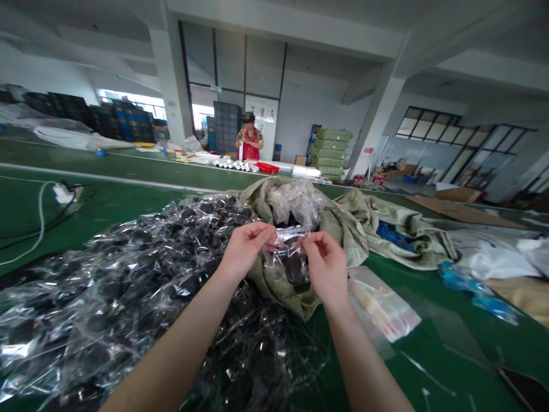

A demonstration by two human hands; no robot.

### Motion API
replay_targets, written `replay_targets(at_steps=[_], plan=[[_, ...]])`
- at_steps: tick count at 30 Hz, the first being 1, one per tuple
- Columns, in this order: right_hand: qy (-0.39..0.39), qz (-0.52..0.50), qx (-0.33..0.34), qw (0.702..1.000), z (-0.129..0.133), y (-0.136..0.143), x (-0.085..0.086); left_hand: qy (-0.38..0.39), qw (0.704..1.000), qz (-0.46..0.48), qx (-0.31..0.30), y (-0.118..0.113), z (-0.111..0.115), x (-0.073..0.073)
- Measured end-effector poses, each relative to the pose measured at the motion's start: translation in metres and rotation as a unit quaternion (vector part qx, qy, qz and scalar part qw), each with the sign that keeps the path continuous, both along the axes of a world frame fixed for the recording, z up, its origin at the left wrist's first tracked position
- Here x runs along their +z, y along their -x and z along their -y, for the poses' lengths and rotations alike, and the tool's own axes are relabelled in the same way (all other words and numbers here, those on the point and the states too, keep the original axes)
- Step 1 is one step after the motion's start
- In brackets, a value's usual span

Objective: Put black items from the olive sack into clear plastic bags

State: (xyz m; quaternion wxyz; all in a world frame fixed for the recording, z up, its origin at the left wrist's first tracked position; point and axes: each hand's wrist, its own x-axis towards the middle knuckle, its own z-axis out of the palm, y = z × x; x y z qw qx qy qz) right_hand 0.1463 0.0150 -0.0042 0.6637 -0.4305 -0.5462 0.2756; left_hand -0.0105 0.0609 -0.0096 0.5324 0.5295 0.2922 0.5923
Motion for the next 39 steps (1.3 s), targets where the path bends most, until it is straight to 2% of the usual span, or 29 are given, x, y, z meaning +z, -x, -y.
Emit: replay_targets(at_steps=[6, 14, 19, 22, 24, 27, 29, 32, 35, 39], plan=[[0.040, -0.028, 0.046, 0.998, -0.008, -0.001, -0.004, 0.008, 0.999, 0.001, 0.039, 0.004, 0.004, 0.007], [0.109, -0.133, 0.145, 0.974, -0.005, 0.011, -0.003, 0.031, 0.998, 0.024, 0.044, 0.009, 0.005, 0.010], [0.063, -0.136, 0.096, 0.984, -0.008, 0.012, -0.008, 0.043, 0.998, 0.020, 0.037, 0.015, 0.002, 0.011], [0.046, -0.104, 0.065, 0.991, -0.011, 0.010, -0.011, 0.055, 0.998, -0.017, 0.039, 0.017, -0.002, 0.009], [0.043, -0.065, 0.047, 0.996, -0.010, 0.009, -0.011, 0.023, 0.995, -0.059, 0.074, 0.016, -0.003, 0.008], [0.044, 0.004, 0.025, 0.999, -0.007, 0.008, -0.008, -0.068, 0.980, -0.134, 0.132, 0.015, 0.000, 0.009], [0.046, 0.054, 0.027, 0.997, -0.004, 0.008, -0.006, -0.098, 0.974, -0.169, 0.119, 0.014, 0.005, 0.012], [0.052, 0.104, 0.052, 0.992, -0.001, 0.008, -0.004, -0.084, 0.979, -0.179, 0.050, 0.014, 0.011, 0.015], [0.065, 0.099, 0.088, 0.989, 0.000, 0.010, -0.004, -0.051, 0.986, -0.157, 0.017, 0.014, 0.013, 0.017], [0.076, 0.066, 0.129, 0.986, -0.001, 0.011, -0.003, -0.044, 0.987, -0.152, 0.018, 0.015, 0.011, 0.016]])
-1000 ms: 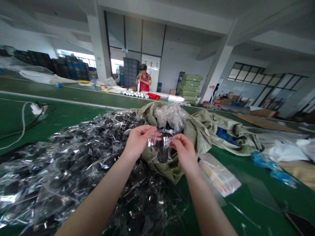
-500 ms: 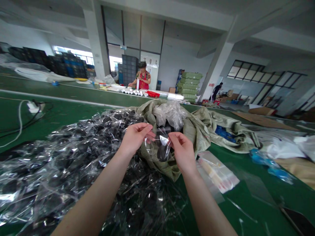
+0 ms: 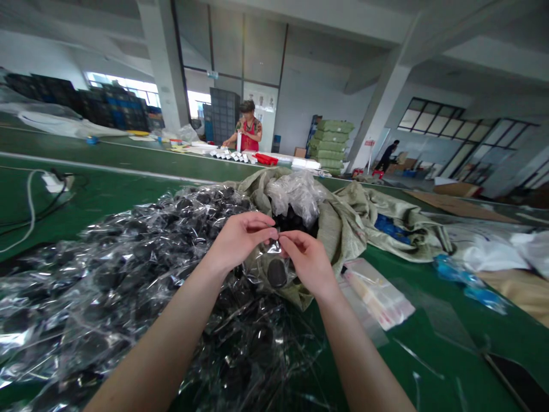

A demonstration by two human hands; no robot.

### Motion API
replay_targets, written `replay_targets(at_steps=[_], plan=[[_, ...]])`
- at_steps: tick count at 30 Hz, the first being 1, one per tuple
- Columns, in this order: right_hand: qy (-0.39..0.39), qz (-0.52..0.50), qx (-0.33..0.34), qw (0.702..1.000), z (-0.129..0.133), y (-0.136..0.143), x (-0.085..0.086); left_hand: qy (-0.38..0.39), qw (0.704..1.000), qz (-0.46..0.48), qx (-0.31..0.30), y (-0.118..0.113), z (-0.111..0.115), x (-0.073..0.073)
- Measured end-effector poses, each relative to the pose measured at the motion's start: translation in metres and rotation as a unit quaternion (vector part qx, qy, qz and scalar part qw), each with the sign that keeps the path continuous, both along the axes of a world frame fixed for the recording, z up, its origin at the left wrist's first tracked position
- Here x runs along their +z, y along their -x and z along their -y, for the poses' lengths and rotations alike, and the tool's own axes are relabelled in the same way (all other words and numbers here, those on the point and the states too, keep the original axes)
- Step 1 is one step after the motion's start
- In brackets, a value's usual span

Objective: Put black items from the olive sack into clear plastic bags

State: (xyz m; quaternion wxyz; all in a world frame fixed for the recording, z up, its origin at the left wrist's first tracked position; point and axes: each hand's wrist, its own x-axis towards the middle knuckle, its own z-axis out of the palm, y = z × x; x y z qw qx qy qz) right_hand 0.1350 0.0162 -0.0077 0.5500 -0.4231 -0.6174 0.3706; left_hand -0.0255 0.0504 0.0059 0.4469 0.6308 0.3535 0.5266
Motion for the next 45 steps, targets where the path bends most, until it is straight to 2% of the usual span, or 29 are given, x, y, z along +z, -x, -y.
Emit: replay_targets(at_steps=[2, 4, 6, 9, 11, 14, 23, 26, 32, 38, 40, 42, 43, 45], plan=[[-0.005, -0.005, -0.005, 1.000, -0.001, 0.000, -0.001, -0.042, 0.999, -0.023, 0.017, 0.001, -0.002, -0.001], [-0.022, 0.003, -0.029, 0.999, -0.002, -0.001, -0.004, -0.140, 0.984, -0.077, 0.076, 0.001, -0.002, -0.002], [-0.045, 0.028, -0.054, 0.997, -0.003, -0.002, -0.007, -0.265, 0.943, -0.151, 0.134, 0.000, -0.001, -0.002], [-0.084, 0.075, -0.070, 0.991, -0.003, -0.004, -0.010, -0.376, 0.883, -0.248, 0.129, -0.001, 0.003, -0.002], [-0.104, 0.096, -0.066, 0.988, -0.002, -0.004, -0.009, -0.393, 0.865, -0.288, 0.118, -0.002, 0.006, -0.002], [-0.121, 0.114, -0.053, 0.985, 0.001, -0.004, -0.005, -0.396, 0.848, -0.324, 0.137, -0.002, 0.008, -0.003], [-0.152, 0.153, -0.059, 0.975, 0.005, -0.005, -0.002, -0.428, 0.815, -0.347, 0.181, -0.007, 0.010, -0.004], [-0.152, 0.156, -0.061, 0.974, 0.006, -0.005, -0.002, -0.421, 0.821, -0.341, 0.180, -0.009, 0.011, -0.003], [-0.153, 0.170, -0.077, 0.970, 0.006, -0.004, -0.002, -0.384, 0.853, -0.295, 0.194, -0.014, 0.010, -0.007], [-0.148, 0.181, -0.100, 0.967, 0.008, -0.004, -0.001, -0.312, 0.911, -0.177, 0.202, -0.012, 0.006, -0.007], [-0.141, 0.174, -0.112, 0.968, 0.008, -0.005, 0.000, -0.237, 0.944, -0.088, 0.211, -0.009, 0.002, -0.005], [-0.135, 0.156, -0.139, 0.969, 0.006, -0.008, 0.000, -0.141, 0.970, 0.055, 0.188, -0.005, -0.003, -0.001], [-0.134, 0.145, -0.157, 0.968, 0.005, -0.010, 0.000, -0.095, 0.972, 0.137, 0.164, -0.001, -0.006, 0.002], [-0.137, 0.127, -0.198, 0.962, 0.002, -0.016, 0.001, -0.025, 0.953, 0.278, 0.121, 0.007, -0.011, 0.006]])
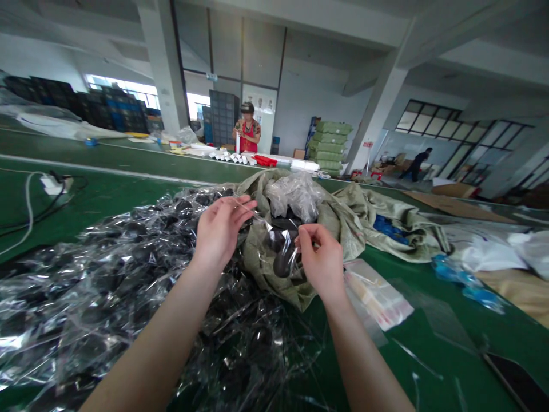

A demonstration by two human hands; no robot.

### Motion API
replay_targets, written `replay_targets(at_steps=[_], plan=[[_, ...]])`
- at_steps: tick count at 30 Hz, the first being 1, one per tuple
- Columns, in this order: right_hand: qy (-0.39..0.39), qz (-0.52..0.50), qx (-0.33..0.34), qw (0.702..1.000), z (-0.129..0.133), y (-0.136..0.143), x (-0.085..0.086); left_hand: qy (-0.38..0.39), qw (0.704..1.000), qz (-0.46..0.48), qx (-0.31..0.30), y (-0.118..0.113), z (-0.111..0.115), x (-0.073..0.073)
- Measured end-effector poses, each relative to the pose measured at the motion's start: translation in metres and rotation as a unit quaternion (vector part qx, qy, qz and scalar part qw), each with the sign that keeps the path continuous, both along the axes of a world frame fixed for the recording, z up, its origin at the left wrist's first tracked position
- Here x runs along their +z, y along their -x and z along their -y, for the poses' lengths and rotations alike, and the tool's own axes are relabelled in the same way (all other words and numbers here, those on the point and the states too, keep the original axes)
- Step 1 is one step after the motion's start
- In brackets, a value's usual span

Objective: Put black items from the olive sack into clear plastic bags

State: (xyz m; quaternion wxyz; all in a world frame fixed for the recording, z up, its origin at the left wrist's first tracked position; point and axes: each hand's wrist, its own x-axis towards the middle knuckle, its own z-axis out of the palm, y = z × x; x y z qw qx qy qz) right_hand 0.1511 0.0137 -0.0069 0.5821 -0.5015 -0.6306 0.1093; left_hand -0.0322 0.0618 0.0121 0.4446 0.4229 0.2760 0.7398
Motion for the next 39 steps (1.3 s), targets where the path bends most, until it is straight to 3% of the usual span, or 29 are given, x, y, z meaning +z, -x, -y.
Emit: replay_targets(at_steps=[2, 5, 7, 9, 10, 12, 15, 16, 18, 21, 24, 26, 29, 34, 36, 39], plan=[[-0.013, -0.012, -0.034, 0.999, -0.002, -0.006, 0.001, 0.028, 0.996, 0.089, -0.012, 0.009, -0.006, 0.003], [-0.027, -0.012, -0.067, 0.997, -0.004, -0.016, 0.002, 0.031, 0.995, 0.096, -0.005, 0.021, -0.014, 0.000], [-0.033, -0.009, -0.084, 0.996, -0.005, -0.021, 0.004, 0.033, 0.999, 0.003, 0.005, 0.026, -0.020, -0.006], [-0.040, -0.010, -0.098, 0.994, -0.006, -0.026, 0.005, 0.040, 0.982, -0.182, 0.032, 0.028, -0.024, -0.015], [-0.043, -0.012, -0.104, 0.994, -0.006, -0.027, 0.006, 0.035, 0.953, -0.297, 0.047, 0.028, -0.025, -0.019], [-0.047, -0.015, -0.111, 0.993, -0.006, -0.030, 0.006, 0.006, 0.852, -0.517, 0.084, 0.026, -0.024, -0.024], [-0.047, -0.023, -0.111, 0.992, -0.006, -0.032, 0.008, -0.001, 0.693, -0.707, 0.138, 0.019, -0.018, -0.029], [-0.046, -0.027, -0.110, 0.992, -0.006, -0.032, 0.008, 0.009, 0.663, -0.734, 0.147, 0.017, -0.016, -0.030], [-0.046, -0.034, -0.107, 0.993, -0.005, -0.032, 0.009, 0.020, 0.646, -0.751, 0.139, 0.015, -0.016, -0.032], [-0.050, -0.038, -0.103, 0.993, -0.004, -0.032, 0.011, -0.024, 0.666, -0.736, 0.121, 0.015, -0.019, -0.036], [-0.052, -0.045, -0.097, 0.993, -0.003, -0.032, 0.011, -0.112, 0.708, -0.692, 0.089, 0.012, -0.021, -0.037], [-0.048, -0.059, -0.086, 0.993, -0.003, -0.031, 0.011, -0.138, 0.747, -0.648, 0.058, 0.006, -0.017, -0.035], [-0.036, -0.098, -0.062, 0.993, -0.003, -0.029, 0.012, -0.112, 0.814, -0.570, -0.004, -0.006, -0.008, -0.028], [-0.028, -0.179, -0.010, 0.983, 0.000, -0.023, 0.015, -0.083, 0.920, -0.371, -0.097, -0.020, 0.004, -0.024], [-0.031, -0.198, 0.002, 0.980, 0.001, -0.021, 0.016, -0.055, 0.936, -0.335, -0.091, -0.021, 0.005, -0.025], [-0.030, -0.206, 0.008, 0.978, 0.002, -0.020, 0.016, -0.021, 0.919, -0.392, -0.039, -0.017, 0.003, -0.025]])
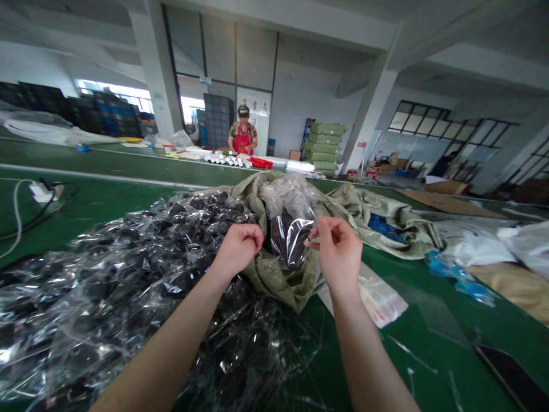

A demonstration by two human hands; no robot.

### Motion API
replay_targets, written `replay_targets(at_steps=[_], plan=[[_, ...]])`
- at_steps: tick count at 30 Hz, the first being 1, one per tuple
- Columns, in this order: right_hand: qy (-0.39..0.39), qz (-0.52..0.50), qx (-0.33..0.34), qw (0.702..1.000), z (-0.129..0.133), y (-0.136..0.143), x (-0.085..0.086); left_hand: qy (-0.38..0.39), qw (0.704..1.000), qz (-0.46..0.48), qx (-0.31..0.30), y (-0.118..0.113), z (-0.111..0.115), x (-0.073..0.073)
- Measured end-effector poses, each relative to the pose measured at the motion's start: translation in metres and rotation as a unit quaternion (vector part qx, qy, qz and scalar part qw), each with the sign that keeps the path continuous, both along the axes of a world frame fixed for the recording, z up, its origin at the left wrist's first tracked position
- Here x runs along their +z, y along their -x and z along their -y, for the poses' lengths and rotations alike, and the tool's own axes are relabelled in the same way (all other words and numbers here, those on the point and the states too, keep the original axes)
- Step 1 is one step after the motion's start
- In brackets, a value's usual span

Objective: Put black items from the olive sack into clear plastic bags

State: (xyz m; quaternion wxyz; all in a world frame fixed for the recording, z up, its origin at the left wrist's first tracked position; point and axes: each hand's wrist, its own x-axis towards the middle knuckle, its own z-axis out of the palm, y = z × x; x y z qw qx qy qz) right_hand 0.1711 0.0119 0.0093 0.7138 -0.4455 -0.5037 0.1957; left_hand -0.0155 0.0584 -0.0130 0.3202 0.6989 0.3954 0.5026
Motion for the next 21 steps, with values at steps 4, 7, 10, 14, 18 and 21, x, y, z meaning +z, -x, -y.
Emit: replay_targets(at_steps=[4, 7, 10, 14, 18, 21], plan=[[0.002, -0.002, 0.002, 1.000, -0.001, 0.000, -0.001, -0.009, 0.998, -0.057, -0.006, 0.006, 0.001, 0.003], [0.002, -0.007, -0.002, 1.000, -0.001, 0.001, -0.001, 0.033, 0.992, 0.005, -0.118, 0.005, 0.006, 0.007], [-0.001, -0.009, -0.006, 1.000, -0.001, 0.002, -0.002, 0.052, 0.980, 0.046, -0.188, -0.001, 0.010, 0.009], [-0.006, -0.014, -0.004, 1.000, -0.003, 0.005, -0.003, 0.044, 0.984, 0.069, -0.155, -0.014, 0.012, 0.005], [0.003, -0.032, 0.015, 0.999, -0.006, 0.006, -0.004, 0.090, 0.982, 0.130, -0.098, -0.019, 0.011, 0.002], [0.023, -0.048, 0.039, 0.998, -0.009, 0.003, -0.004, 0.095, 0.981, 0.160, -0.048, -0.015, 0.010, 0.005]])
